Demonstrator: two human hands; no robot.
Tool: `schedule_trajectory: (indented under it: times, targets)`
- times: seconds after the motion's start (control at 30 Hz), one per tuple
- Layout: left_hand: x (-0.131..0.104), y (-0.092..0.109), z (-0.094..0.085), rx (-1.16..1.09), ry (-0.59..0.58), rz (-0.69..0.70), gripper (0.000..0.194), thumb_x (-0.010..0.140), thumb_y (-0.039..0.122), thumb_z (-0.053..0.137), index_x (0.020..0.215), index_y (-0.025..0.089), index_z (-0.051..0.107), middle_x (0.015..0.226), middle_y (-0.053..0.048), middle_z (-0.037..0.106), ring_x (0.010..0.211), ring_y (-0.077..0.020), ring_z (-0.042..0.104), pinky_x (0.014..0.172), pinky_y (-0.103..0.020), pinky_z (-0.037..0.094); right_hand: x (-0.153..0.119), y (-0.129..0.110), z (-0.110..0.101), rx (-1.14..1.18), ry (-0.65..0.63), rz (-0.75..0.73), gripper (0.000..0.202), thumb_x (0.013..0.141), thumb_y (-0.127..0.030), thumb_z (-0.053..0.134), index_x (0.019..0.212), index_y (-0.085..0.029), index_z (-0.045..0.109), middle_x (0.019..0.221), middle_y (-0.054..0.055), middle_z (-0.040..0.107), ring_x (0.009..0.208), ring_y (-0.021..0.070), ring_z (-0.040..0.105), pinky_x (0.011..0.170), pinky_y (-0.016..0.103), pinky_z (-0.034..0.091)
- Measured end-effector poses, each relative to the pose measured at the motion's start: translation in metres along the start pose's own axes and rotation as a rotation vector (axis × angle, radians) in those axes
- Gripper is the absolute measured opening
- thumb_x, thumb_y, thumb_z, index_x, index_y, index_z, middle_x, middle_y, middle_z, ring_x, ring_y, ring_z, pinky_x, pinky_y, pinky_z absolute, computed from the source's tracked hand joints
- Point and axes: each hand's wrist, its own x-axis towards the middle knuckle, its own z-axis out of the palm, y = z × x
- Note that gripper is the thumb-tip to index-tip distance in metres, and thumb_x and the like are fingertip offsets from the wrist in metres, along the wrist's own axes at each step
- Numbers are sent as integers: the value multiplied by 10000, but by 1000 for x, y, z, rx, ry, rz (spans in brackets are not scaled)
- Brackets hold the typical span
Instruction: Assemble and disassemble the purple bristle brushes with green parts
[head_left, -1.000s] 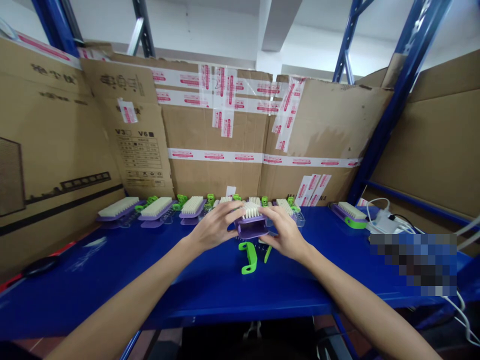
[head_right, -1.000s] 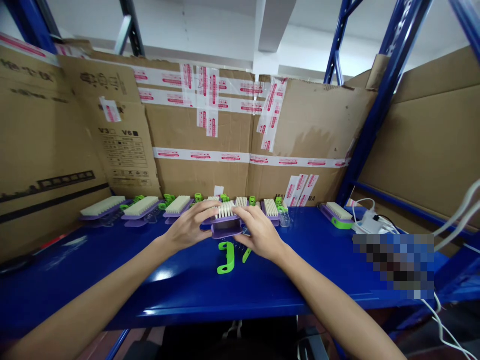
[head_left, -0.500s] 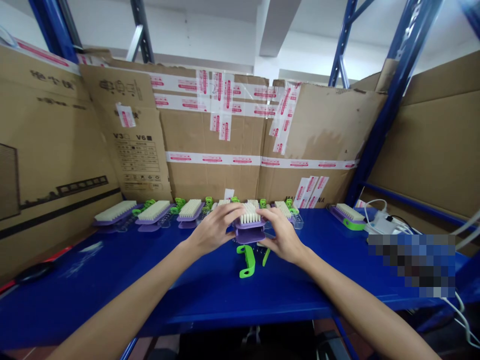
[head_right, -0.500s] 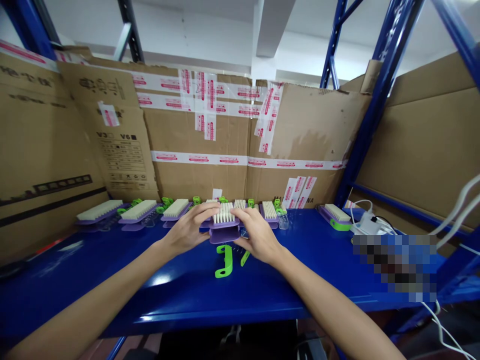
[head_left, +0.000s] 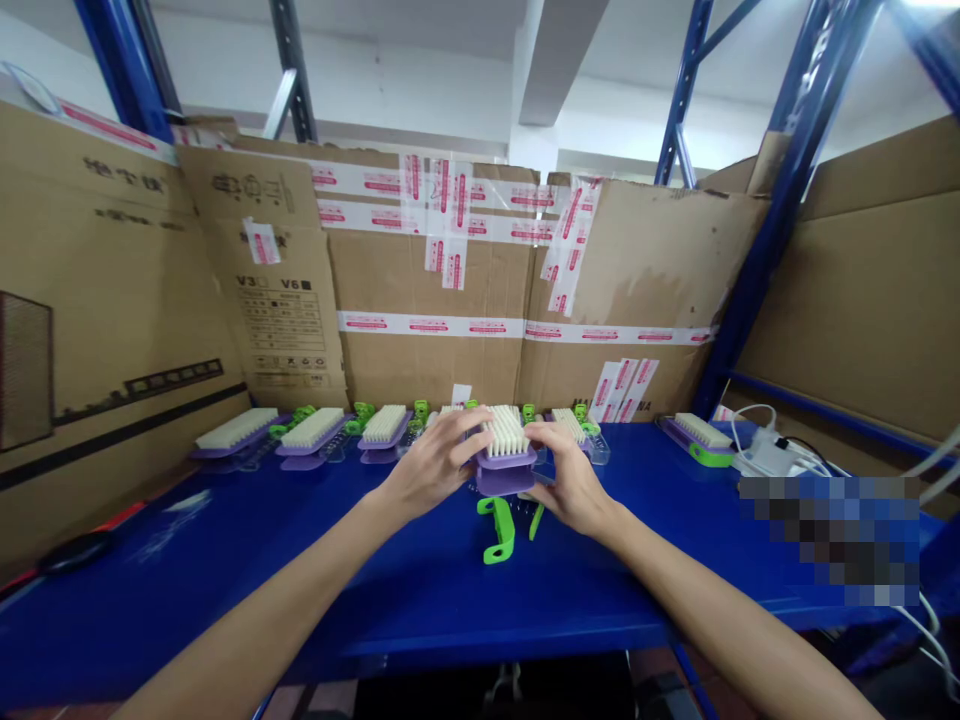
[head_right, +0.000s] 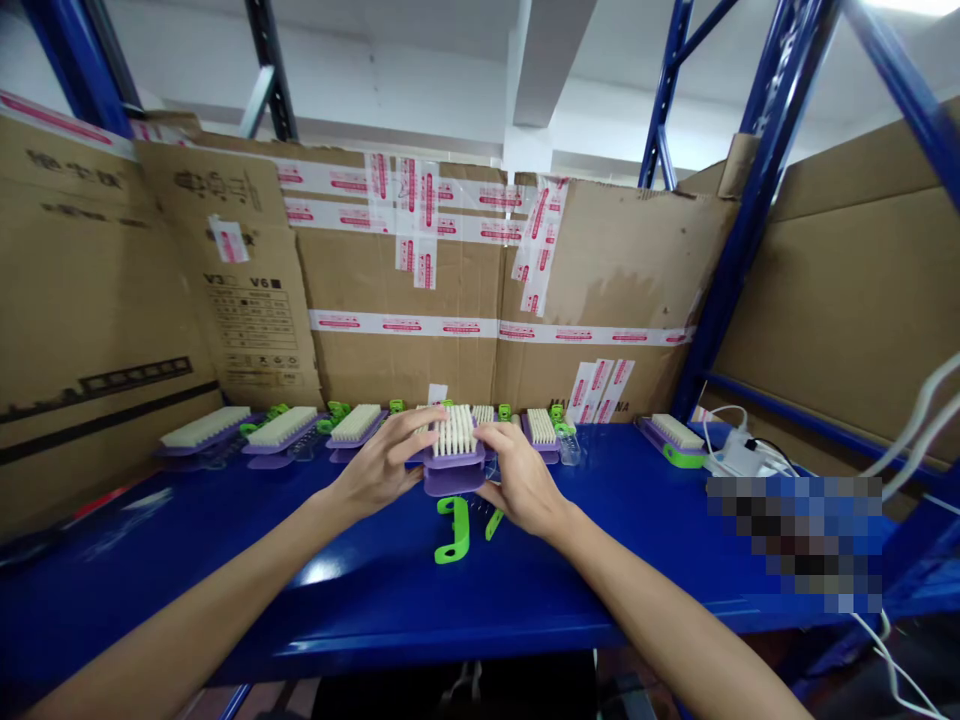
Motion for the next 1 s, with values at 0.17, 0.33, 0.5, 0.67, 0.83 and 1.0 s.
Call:
schedule_trajectory:
  times: [0.17, 0.33, 0.5, 0.67, 0.83, 1.0]
  targets:
    - [-1, 0, -2, 6, 9, 36, 599, 1061, 14, 652, 1523, 308, 412, 1593, -183, 624, 1605, -343, 557, 1172, -630, 609, -2, 2, 3, 45, -9, 9, 724, 1097, -253, 724, 1701, -347, 335, 1470, 185, 581, 1352, 370, 648, 1041, 579, 658]
    - [-3, -1, -7, -11, -3, 38, 575, 1021, -58, 647, 1436, 299, 472, 1643, -184, 590, 1657, -360, 495, 1208, -649, 576, 1, -8, 4, 167, 12, 111, 1096, 892, -542, 975, 1717, -363, 277, 1508, 168, 547, 1247, 358, 681, 1067, 593, 658]
    - [-1, 1, -11, 58, 2, 30, 544, 1014, -35, 647, 1380, 348, 522, 1654, -111, 599, 1655, -339, 500, 1216, -628, 580, -2, -16, 13, 175, -27, 231, 1281, 837, -645, 986, 1764, -336, 158, 1652, 207, 458, 1400, 395, 646, 1198, 640, 600]
    - [7, 10, -6, 131, -4, 13, 531, 1039, 124, 693, 1477, 363, 511, 1486, -86, 696, 1510, -294, 629, 1198, -546, 619, -5, -17, 20, 116, -62, 226, 1437, 870, -555, 991, 1826, -346, -62, 1788, 253, 339, 1616, 464, 494, 1309, 712, 489]
    - [6, 17, 3, 261, 105, 144, 600, 963, 177, 805, 1430, 425, 522, 1470, -30, 680, 1483, -294, 621, 1216, -586, 611, -6, -23, 20, 107, -52, 248, 1492, 826, -566, 1020, 1839, -344, -52, 1815, 245, 338, 1655, 470, 453, 1332, 721, 458]
    - [2, 13, -2, 383, 86, 223, 566, 939, 113, 832, 1347, 423, 591, 1465, -6, 688, 1449, -258, 622, 1219, -541, 615, -3, -29, 17, 107, -42, 246, 1254, 947, -374, 913, 1844, -308, 38, 1810, 202, 403, 1676, 417, 446, 1365, 667, 435]
